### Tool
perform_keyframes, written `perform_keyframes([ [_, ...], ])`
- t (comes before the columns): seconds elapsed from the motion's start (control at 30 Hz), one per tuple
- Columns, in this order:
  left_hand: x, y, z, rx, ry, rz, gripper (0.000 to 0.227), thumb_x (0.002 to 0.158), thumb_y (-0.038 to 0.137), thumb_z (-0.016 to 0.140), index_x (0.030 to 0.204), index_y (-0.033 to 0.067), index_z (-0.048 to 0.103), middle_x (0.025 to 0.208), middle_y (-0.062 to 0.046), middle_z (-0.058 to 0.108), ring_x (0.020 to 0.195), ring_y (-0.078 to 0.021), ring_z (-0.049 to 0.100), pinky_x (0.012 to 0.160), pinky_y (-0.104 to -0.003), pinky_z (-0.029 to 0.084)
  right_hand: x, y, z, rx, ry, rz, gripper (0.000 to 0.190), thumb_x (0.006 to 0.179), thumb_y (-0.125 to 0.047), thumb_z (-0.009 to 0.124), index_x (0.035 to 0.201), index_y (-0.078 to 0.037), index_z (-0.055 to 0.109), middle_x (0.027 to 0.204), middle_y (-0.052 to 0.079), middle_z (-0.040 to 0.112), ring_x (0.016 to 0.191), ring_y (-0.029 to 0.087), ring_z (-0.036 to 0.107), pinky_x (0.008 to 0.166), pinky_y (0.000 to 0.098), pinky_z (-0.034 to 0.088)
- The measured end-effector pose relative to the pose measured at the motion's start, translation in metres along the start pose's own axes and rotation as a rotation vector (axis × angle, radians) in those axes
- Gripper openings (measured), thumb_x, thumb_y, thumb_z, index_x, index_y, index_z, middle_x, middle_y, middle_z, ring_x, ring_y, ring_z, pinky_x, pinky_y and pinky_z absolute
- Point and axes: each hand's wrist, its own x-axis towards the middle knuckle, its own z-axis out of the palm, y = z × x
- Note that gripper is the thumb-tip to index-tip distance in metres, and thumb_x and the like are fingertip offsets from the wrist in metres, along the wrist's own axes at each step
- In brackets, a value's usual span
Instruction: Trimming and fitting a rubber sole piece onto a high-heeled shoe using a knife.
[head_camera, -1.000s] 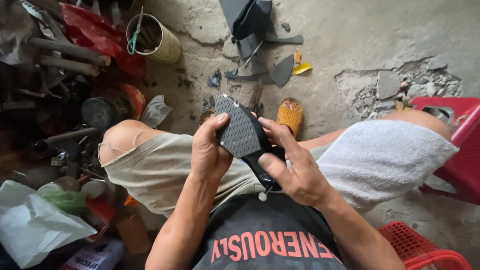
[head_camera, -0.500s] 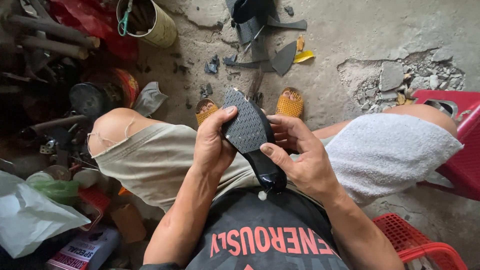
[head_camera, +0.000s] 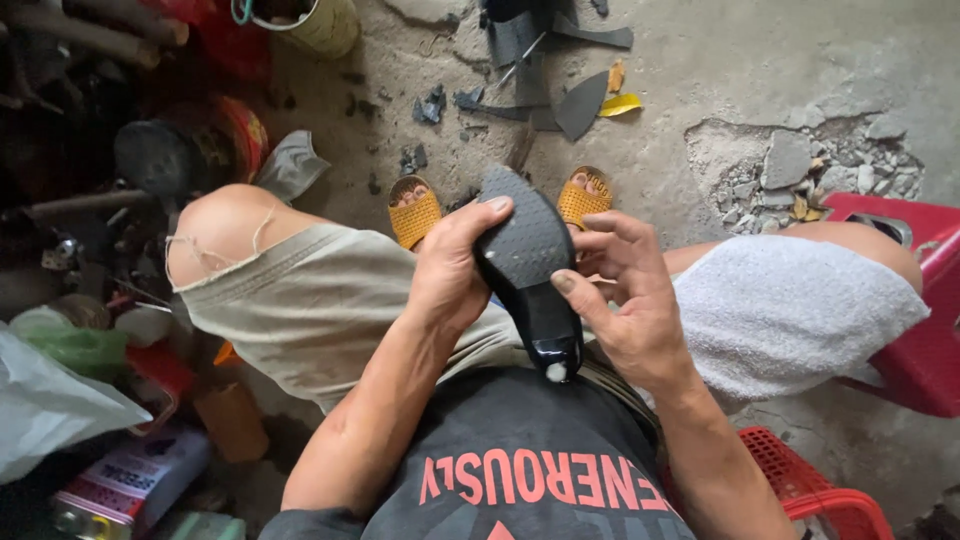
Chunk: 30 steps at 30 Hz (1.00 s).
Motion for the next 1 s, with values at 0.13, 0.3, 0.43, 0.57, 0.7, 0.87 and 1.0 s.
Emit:
perform_keyframes([
  [0.13,-0.009,0.004,0.018,0.043,-0.053,-0.005,0.017,0.079,0.008,0.083,0.088,-0.0011,0.073,0.072,-0.016,0.071,0.065,-0.0259,0.075,0.066,-0.041,0.064,0.002,-0.008,-0.003,-0.219,-0.023,-0.056,0.044,0.094,-0.005,0.071,0.134,-0.005,0.053,0.119,0.015,0.068,0.105,0.024,0.07,0.083,0.0389,0.064],
  [0.3,-0.014,0.004,0.035,0.044,-0.093,-0.006,0.019,0.079,0.008,0.082,0.089,-0.004,0.071,0.072,-0.017,0.072,0.064,-0.0244,0.075,0.064,-0.041,0.064,0.004,-0.021,-0.01,-0.558,-0.068,-0.282,0.02,0.096,-0.006,0.072,0.115,-0.011,0.07,0.14,0.013,0.051,0.134,0.028,0.054,0.111,0.0445,0.051],
  [0.43,-0.016,0.004,0.04,0.046,-0.129,-0.017,0.02,0.081,0.008,0.081,0.09,-0.0052,0.07,0.073,-0.019,0.073,0.065,-0.0254,0.076,0.063,-0.042,0.065,0.005,-0.018,-0.011,-0.554,-0.093,-0.288,0.018,0.095,-0.006,0.072,0.113,-0.012,0.073,0.139,0.013,0.054,0.133,0.029,0.057,0.11,0.0419,0.052],
  [0.57,-0.009,0.001,0.036,0.05,-0.124,-0.024,0.022,0.082,0.008,0.081,0.094,-0.0069,0.069,0.075,-0.02,0.073,0.066,-0.0268,0.076,0.065,-0.043,0.065,0.01,-0.012,-0.012,-0.485,-0.082,-0.288,0.018,0.093,-0.008,0.076,0.111,-0.01,0.073,0.138,0.014,0.055,0.132,0.028,0.057,0.109,0.0422,0.052],
  [0.7,0.001,-0.007,0.03,0.04,-0.129,-0.041,0.023,0.082,0.008,0.081,0.094,-0.0074,0.069,0.075,-0.02,0.073,0.066,-0.0269,0.076,0.065,-0.043,0.065,0.017,-0.009,-0.009,-0.501,-0.072,-0.301,0.015,0.094,-0.008,0.078,0.108,-0.008,0.072,0.135,0.014,0.056,0.131,0.03,0.057,0.109,0.0458,0.051],
  [0.87,0.012,-0.01,0.023,0.041,-0.131,-0.054,0.023,0.083,0.01,0.08,0.094,-0.0072,0.069,0.075,-0.02,0.073,0.066,-0.0262,0.076,0.064,-0.041,0.065,0.02,-0.007,-0.005,-0.563,-0.117,-0.314,0.017,0.095,-0.009,0.078,0.11,-0.008,0.069,0.141,0.015,0.055,0.136,0.035,0.055,0.112,0.0474,0.048],
  [1.0,0.006,-0.005,0.022,0.054,-0.166,-0.035,0.023,0.082,0.011,0.081,0.092,-0.0066,0.07,0.073,-0.018,0.072,0.064,-0.0247,0.075,0.063,-0.039,0.064,0.022,-0.016,-0.003,-0.588,-0.126,-0.365,0.028,0.094,-0.011,0.078,0.119,-0.006,0.065,0.143,0.019,0.054,0.138,0.04,0.052,0.113,0.0529,0.046],
])
